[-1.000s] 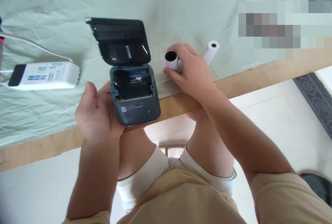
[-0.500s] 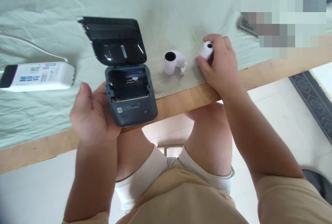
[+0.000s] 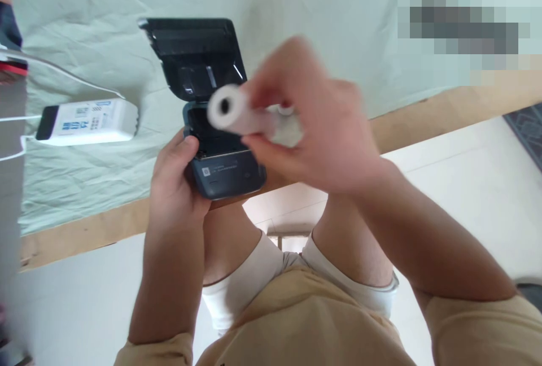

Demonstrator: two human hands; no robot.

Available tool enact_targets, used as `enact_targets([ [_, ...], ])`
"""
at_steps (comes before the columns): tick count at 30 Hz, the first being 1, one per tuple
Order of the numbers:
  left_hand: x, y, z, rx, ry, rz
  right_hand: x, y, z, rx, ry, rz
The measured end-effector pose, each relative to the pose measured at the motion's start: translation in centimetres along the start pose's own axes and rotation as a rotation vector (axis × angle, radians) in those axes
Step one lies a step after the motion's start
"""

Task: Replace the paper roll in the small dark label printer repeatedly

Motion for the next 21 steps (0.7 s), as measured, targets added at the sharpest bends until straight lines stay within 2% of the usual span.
enact_targets([
  [3, 0.0, 0.0, 0.1, 0.016, 0.030, -0.003, -1.6, 3.0, -1.2, 0.222, -0.215, -0.090],
  [6, 0.0, 0.1, 0.1, 0.013, 0.011, -0.003, -2.6, 4.5, 0.0, 0.307, -0.294, -0.147],
  [9, 0.0, 0.2, 0.0, 0.019, -0.012, -0.006, -2.6, 4.5, 0.7, 0.344, -0.303, -0.142],
  [14, -0.1, 0.3, 0.1, 0.053, -0.003, 0.001, -0.8, 3.2, -1.7, 0.253, -0.408, 0.085],
  [16, 0.0, 0.3, 0.0, 0.037, -0.011, -0.016, 0.2, 3.3, -2.3, 0.211, -0.446, 0.130],
  [19, 0.1, 0.1, -0.1, -0.012, -0.004, -0.032, 1.6, 4.4, -2.0, 0.196, -0.487, 0.102],
  [21, 0.2, -0.2, -0.2, -0.044, 0.020, -0.028, 2.1, 5.0, -1.2, 0.186, -0.464, 0.041],
])
Point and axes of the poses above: each hand's wrist, its own x-axis away from the middle knuckle, its own y-axis out of the palm, z = x × y, the point moved 4 cm from there along -x, towards the middle knuckle, and after that the axes turned 12 degrees about -x, right-handed, at the moved point
